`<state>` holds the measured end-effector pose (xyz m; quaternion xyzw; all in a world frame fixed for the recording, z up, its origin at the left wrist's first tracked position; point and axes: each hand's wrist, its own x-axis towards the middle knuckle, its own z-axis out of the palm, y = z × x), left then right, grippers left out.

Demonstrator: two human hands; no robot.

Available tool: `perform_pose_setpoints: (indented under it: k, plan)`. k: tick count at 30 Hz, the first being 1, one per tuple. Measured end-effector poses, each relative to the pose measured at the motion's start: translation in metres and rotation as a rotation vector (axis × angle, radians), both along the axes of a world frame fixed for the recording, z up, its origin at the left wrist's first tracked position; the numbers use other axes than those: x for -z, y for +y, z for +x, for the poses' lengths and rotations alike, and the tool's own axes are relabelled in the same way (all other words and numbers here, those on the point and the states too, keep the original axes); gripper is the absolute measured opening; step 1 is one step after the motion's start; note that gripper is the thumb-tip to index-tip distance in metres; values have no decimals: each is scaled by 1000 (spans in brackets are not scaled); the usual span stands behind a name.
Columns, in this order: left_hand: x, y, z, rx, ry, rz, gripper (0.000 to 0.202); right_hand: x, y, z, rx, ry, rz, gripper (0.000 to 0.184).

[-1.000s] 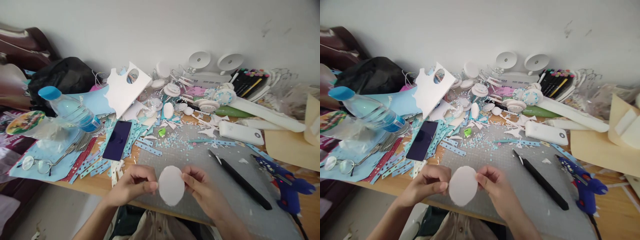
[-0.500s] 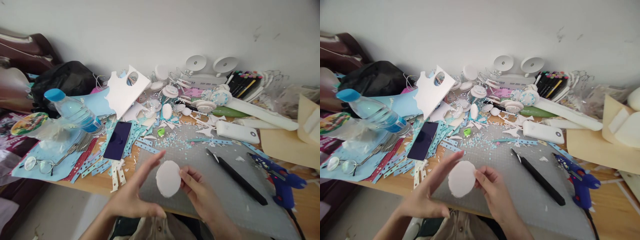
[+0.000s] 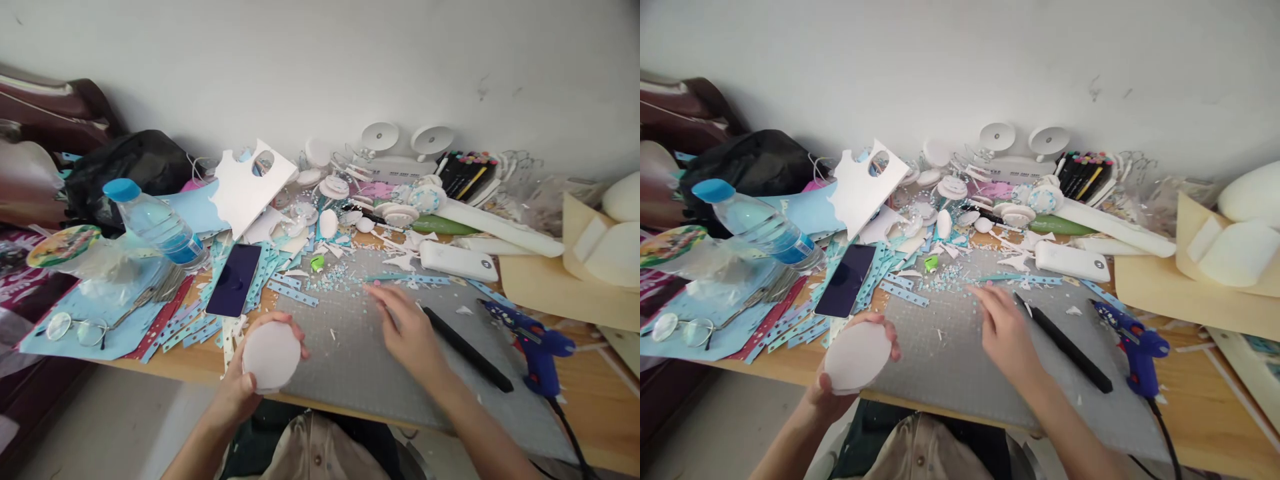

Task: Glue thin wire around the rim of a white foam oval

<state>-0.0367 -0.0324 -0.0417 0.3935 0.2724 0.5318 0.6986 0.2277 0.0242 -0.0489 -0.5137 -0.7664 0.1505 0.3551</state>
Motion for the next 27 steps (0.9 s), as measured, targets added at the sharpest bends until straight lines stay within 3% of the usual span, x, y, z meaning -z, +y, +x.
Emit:
perform_pose_setpoints:
  k: [1,4,7,13,18,21,27]
  plan:
    - [1,-2,-1,-23,-3,-15,74,1,12,5,-18,-144,88,34]
    - [2,-10,-6,-100,-36,-75,70,1,43,13,-93,-308,131,24]
    - [-2,-17,-12,-166,-39,-132,63,0,61,11,-149,-351,148,13]
    - [-8,-19,-19,-204,0,-198,54,-11,70,13,-98,-232,273,18]
    - [-7,-12,-14,-172,24,-226,42,-33,46,19,86,-28,379,11]
    - [-6,-8,-6,-109,50,-195,37,-43,18,11,200,88,339,5]
    - [-17,-11,28,14,68,-184,31,-46,-30,-21,179,86,364,17]
